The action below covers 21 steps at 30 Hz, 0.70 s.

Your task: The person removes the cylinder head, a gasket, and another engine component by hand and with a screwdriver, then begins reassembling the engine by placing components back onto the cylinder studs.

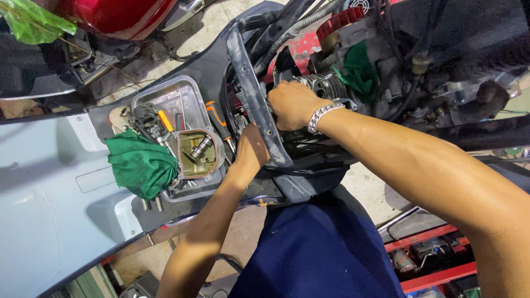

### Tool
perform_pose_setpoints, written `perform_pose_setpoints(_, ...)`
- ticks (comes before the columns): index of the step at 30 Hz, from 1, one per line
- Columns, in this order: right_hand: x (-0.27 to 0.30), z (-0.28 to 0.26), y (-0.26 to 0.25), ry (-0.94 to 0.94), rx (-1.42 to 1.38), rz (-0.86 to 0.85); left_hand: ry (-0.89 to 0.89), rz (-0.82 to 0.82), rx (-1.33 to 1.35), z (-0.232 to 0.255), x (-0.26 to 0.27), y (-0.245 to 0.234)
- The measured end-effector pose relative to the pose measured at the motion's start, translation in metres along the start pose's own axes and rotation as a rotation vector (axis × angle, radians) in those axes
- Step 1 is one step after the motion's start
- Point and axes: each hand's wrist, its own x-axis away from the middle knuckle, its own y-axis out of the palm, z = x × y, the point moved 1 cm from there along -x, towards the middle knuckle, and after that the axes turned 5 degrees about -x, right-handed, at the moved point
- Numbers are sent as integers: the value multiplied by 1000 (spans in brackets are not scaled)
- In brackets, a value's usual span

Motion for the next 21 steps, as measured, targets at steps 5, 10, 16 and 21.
perform_pose_setpoints(5,0,0,-3,-15,6,-17,-28,-239,-215,-2,-2,10)
perform_pose_setpoints(10,0,0,-4,6,-10,-24,-136,-29,-87,24,-16,-18)
perform_pose_setpoints(16,-1,-3,-3,-49,49,-4,-446,31,385,27,-18,-28)
perform_pose_setpoints(21,1,-3,-5,-26,21,-60,-137,-109,104,-15,-20,29)
